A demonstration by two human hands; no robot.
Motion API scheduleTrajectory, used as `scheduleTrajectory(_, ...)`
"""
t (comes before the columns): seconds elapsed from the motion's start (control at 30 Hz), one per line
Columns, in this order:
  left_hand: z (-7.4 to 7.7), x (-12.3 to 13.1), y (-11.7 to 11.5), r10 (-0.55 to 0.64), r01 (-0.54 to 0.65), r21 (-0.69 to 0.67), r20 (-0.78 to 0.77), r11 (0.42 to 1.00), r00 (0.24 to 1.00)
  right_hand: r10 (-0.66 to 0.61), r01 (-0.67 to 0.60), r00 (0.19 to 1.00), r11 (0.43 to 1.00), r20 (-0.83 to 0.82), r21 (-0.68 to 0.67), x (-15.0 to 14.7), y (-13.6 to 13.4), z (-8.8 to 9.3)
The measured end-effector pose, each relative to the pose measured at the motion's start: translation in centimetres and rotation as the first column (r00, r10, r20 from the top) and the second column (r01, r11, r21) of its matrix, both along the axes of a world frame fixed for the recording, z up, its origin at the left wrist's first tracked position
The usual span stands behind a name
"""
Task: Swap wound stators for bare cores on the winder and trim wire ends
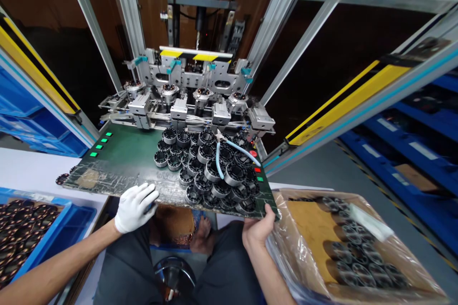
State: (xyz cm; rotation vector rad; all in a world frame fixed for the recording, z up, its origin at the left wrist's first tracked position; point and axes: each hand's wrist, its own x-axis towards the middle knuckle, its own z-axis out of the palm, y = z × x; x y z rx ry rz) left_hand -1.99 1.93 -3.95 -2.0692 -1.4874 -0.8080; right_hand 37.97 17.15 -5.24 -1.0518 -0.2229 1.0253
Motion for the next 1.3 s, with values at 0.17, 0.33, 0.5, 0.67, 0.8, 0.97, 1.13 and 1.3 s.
scheduleTrajectory(0.17, -0.1, -0.01, 0.03, -0.002, 0.002, -0.001, 0.002, 1.0, 1.0, 0.015, -0.015, 0.999, 1.0, -0.03, -0.005, 0.14, -0.04, 0.01)
scheduleTrajectory(0.33, 0.0, -0.04, 0.02, -0.008, 0.008, 0.0, 0.001, 1.0, 1.0, 0.013, -0.013, 0.999, 1.0, -0.046, 0.004, 0.07, -0.08, 0.24)
scheduleTrajectory(0.5, 0.09, -0.03, 0.02, -0.003, 0.003, -0.001, -0.001, 1.0, 1.0, 0.013, -0.013, 0.999, 1.0, -0.042, -0.004, -0.02, -0.04, 0.27)
scheduleTrajectory(0.67, 0.1, 0.0, 0.03, -0.007, 0.007, 0.005, 0.0, 1.0, 1.0, -0.003, 0.003, 0.999, 1.0, -0.032, 0.005, -0.12, 0.0, 0.28)
scheduleTrajectory(0.8, 0.0, 0.0, 0.0, 0.001, -0.001, 0.001, -0.003, 1.0, 1.0, -0.008, 0.008, 1.0, 1.0, -0.008, 0.009, -0.17, -0.01, 0.22)
scheduleTrajectory(0.97, 0.07, 0.04, 0.02, 0.002, -0.002, 0.008, -0.002, 1.0, 1.0, 0.002, -0.002, 1.0, 1.0, 0.0, 0.003, -0.05, -0.01, 0.05)
scheduleTrajectory(1.13, 0.16, 0.06, 0.02, 0.002, -0.002, 0.012, -0.002, 1.0, 1.0, 0.007, -0.007, 1.0, 1.0, 0.011, 0.007, 0.06, 0.06, -0.11)
scheduleTrajectory(1.3, 0.14, 0.12, 0.13, -0.001, 0.001, 0.011, 0.004, 1.0, 1.0, -0.003, 0.003, 1.0, 1.0, 0.016, 0.009, 0.05, 0.1, -0.21)
